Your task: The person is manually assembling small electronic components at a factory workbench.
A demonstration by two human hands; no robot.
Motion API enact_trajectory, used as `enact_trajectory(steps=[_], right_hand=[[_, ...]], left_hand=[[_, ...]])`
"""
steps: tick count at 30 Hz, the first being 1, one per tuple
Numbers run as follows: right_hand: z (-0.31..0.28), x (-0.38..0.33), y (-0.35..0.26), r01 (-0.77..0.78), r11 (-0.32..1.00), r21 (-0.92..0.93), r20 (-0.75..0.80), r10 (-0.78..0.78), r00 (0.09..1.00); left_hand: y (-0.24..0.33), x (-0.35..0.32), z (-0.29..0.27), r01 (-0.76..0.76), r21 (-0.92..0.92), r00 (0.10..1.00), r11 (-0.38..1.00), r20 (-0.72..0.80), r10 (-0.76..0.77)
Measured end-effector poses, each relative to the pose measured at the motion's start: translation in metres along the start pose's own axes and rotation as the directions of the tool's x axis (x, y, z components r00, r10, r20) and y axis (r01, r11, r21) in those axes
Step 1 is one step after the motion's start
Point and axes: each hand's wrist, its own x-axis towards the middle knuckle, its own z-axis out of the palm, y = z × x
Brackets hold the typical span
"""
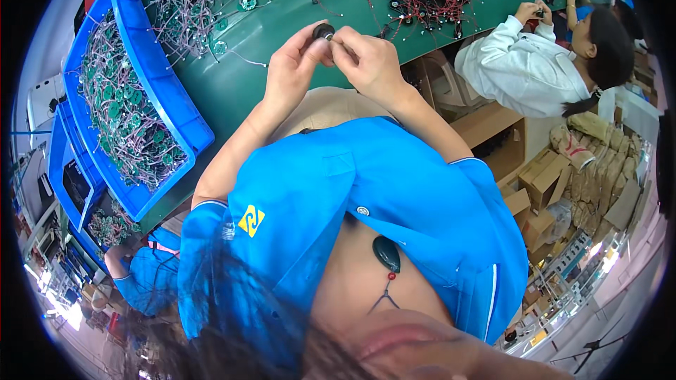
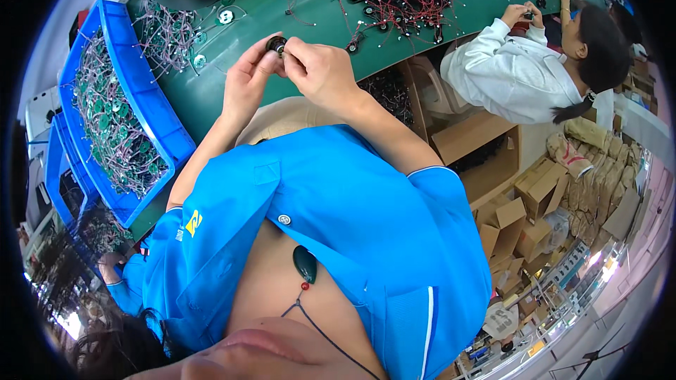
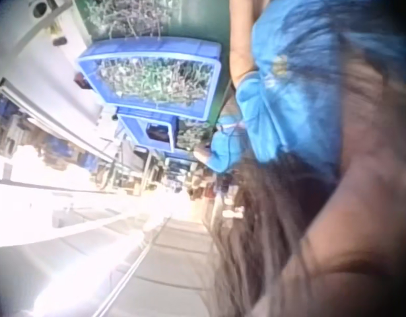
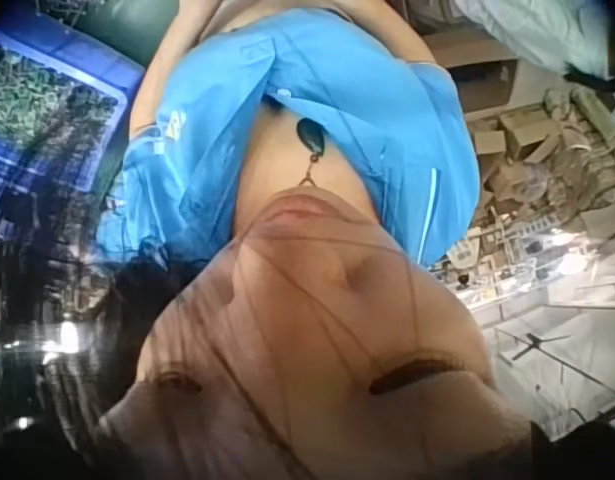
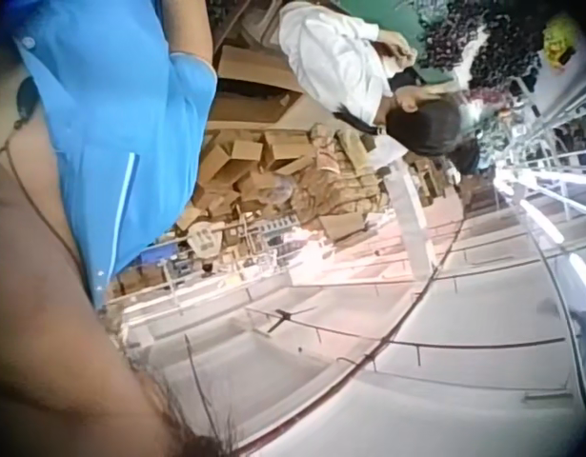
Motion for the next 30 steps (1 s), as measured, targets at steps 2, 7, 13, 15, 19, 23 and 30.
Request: enact_trajectory(steps=[2, 7, 13, 15, 19, 23, 30], right_hand=[[-0.002, 0.001, 0.001, -0.019, 1.0, 0.0, 0.05, 0.019, 0.999], [-0.005, 0.006, 0.008, -0.025, 0.992, 0.122, 0.162, 0.005, 0.987], [0.002, 0.005, 0.012, 0.011, 1.0, -0.015, 0.193, -0.008, 0.981], [0.007, 0.006, 0.012, -0.064, 0.996, -0.064, 0.19, 0.075, 0.979], [0.012, 0.005, 0.019, -0.047, 0.993, -0.111, 0.297, 0.078, 0.952], [0.024, 0.009, 0.026, -0.013, 1.0, -0.023, 0.179, 0.017, 0.984], [0.038, 0.021, 0.056, -0.364, 0.905, 0.219, 0.209, 0.321, 0.924]], left_hand=[[0.002, 0.001, 0.0, -0.022, -0.016, 1.0, 1.0, -0.019, 0.022], [-0.001, 0.008, -0.013, 0.071, -0.054, 0.995, 0.996, 0.076, -0.067], [-0.002, 0.009, -0.006, 0.072, 0.014, 0.995, 0.997, -0.075, -0.071], [-0.001, 0.012, -0.007, 0.095, 0.004, 0.988, 0.995, -0.125, -0.094], [-0.006, 0.021, -0.016, 0.178, 0.006, 0.968, 0.984, -0.182, -0.174], [-0.012, 0.025, -0.019, 0.191, 0.016, 0.962, 0.981, -0.2, -0.184], [-0.032, 0.047, -0.018, 0.263, -0.114, 0.961, 0.958, -0.055, -0.27]])
